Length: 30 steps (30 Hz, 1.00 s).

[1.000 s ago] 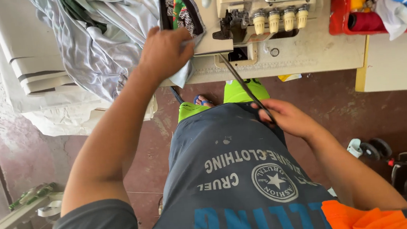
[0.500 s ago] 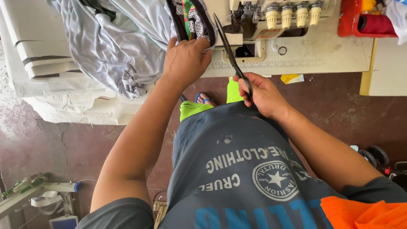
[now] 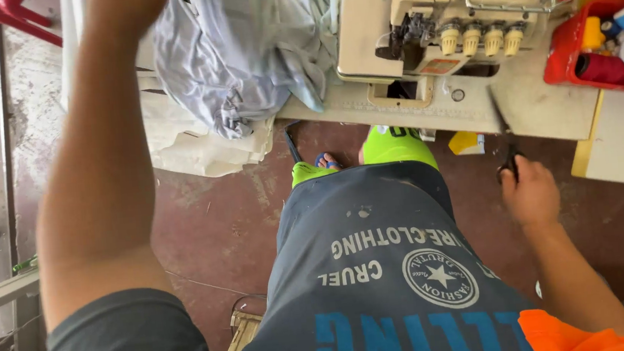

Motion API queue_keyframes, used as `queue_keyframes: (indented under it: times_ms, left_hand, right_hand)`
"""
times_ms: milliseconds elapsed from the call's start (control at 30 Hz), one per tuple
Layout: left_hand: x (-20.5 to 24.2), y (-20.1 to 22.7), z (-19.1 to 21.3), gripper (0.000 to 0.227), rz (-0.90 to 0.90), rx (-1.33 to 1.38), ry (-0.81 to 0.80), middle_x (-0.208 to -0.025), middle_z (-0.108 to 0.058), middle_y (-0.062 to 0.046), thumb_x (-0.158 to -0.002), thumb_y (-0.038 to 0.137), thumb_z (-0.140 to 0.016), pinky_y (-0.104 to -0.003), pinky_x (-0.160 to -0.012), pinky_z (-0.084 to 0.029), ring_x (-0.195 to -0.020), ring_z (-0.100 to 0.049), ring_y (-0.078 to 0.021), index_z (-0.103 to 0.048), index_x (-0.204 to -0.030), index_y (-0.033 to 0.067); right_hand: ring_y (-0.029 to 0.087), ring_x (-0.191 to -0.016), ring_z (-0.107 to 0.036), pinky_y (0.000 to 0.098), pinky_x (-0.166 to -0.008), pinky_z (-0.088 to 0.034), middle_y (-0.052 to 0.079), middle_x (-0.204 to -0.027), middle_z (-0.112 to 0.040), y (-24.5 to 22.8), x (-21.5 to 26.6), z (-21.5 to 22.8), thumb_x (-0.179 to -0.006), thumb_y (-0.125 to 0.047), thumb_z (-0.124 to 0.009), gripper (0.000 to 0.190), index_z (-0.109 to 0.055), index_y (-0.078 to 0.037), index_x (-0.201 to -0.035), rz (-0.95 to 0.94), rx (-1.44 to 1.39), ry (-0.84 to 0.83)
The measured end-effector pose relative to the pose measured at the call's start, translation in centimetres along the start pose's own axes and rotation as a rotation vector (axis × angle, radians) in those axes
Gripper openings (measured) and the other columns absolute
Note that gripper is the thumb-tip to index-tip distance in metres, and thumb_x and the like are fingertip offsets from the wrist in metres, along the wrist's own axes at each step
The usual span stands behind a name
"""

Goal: Using an overlock sewing machine to finish the edges of patterned garment pieces and trimming excess thread with scissors.

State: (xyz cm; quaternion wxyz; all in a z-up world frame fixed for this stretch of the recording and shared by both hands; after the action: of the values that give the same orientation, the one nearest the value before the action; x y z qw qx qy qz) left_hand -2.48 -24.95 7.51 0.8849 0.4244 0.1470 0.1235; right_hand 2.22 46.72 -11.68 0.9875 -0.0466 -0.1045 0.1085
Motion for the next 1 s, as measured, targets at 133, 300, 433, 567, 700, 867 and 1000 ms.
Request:
queue_keyframes:
  times_ms: [133, 300, 433, 567, 700, 867, 1000]
  left_hand:
    - [1.1, -0.7, 4.9, 0.029, 0.071, -0.073, 0.069, -0.108, -0.066, -0.005, -0.089, 0.006, -0.055, -0.039, -0.086, -0.049, -0.1, -0.06, -0.0215, -0.062, -0.116, 0.009]
    - [0.2, 2.3, 10.4, 0.033, 0.138, -0.168, 0.152, -0.115, -0.065, -0.007, -0.09, 0.006, -0.052, -0.041, -0.089, -0.049, -0.107, -0.059, -0.024, -0.061, -0.121, 0.0086]
    - [-0.1, 4.4, 11.3, 0.036, 0.212, -0.229, 0.174, -0.12, -0.064, -0.008, -0.09, 0.005, -0.05, -0.043, -0.091, -0.049, -0.112, -0.058, -0.026, -0.059, -0.125, 0.0083]
    - [2.8, 4.5, 10.3, 0.039, 0.344, -0.291, 0.138, -0.126, -0.063, -0.009, -0.091, 0.005, -0.047, -0.045, -0.093, -0.049, -0.117, -0.057, -0.028, -0.058, -0.129, 0.008]
    - [6.5, 3.5, 9.7, 0.042, 0.482, -0.341, 0.105, -0.132, -0.062, -0.01, -0.092, 0.005, -0.045, -0.047, -0.096, -0.049, -0.123, -0.057, -0.0301, -0.057, -0.133, 0.0076]
    - [7.9, -1.5, 0.9, 0.027, 0.409, -0.27, 0.022, -0.107, -0.071, -0.009, -0.1, 0.012, -0.053, -0.039, -0.079, -0.057, -0.097, -0.069, -0.0233, -0.061, -0.125, 0.0113]
    - [4.6, 1.8, -6.2, 0.028, 0.329, -0.256, -0.27, -0.123, -0.071, -0.003, -0.101, 0.024, -0.063, -0.034, -0.085, -0.06, -0.101, -0.07, -0.0163, -0.066, -0.127, 0.0169]
  right_hand:
    - [0.049, -0.106, -0.061, 0.0619, -0.077, -0.052, 0.028, -0.119, -0.063, 1.8, -4.5, -0.6, -0.103, -0.026, -0.061, 0.046, -0.067, 0.0, -0.14, -0.003, -0.041, 0.151]
    - [0.045, -0.113, -0.061, 0.0616, -0.081, -0.054, 0.024, -0.129, -0.058, 3.3, -6.9, -1.1, -0.104, -0.031, -0.063, 0.049, -0.066, -0.004, -0.145, -0.064, -0.087, 0.153]
    - [0.044, -0.117, -0.059, 0.0602, -0.088, -0.052, 0.023, -0.135, -0.057, 4.3, -7.4, -0.1, -0.107, -0.031, -0.06, 0.05, -0.063, -0.005, -0.15, -0.097, -0.198, 0.048]
    - [0.045, -0.108, -0.058, 0.0584, -0.083, -0.052, 0.024, -0.121, -0.061, 5.4, -7.6, -1.2, -0.109, -0.02, -0.067, 0.042, -0.072, -0.001, -0.146, 0.036, -0.129, 0.284]
    - [0.048, -0.103, -0.054, 0.0579, -0.085, -0.05, 0.027, -0.117, -0.062, 4.7, -8.5, -0.4, -0.107, -0.013, -0.07, 0.038, -0.075, 0.002, -0.142, 0.064, -0.079, 0.37]
    - [0.044, -0.102, -0.055, 0.0544, -0.085, -0.05, 0.024, -0.119, -0.064, 3.4, -8.5, 0.2, -0.106, -0.004, -0.072, 0.03, -0.079, 0.005, -0.133, 0.125, -0.041, 0.465]
    - [0.04, -0.089, -0.067, 0.0499, -0.072, -0.055, 0.021, -0.113, -0.068, -0.8, -8.2, 0.1, -0.11, -0.007, -0.07, 0.019, -0.081, 0.0, -0.124, 0.142, -0.196, 0.506]
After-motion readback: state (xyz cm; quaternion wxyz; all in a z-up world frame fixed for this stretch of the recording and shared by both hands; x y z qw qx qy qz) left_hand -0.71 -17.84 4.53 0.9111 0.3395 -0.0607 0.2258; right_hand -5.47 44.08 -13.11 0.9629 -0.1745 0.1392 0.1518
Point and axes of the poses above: each hand's wrist, its own x-axis away from the middle knuckle, its own z-axis out of the back of the hand, y = z × x, the point moved 1 cm from there along -x, towards the middle knuckle
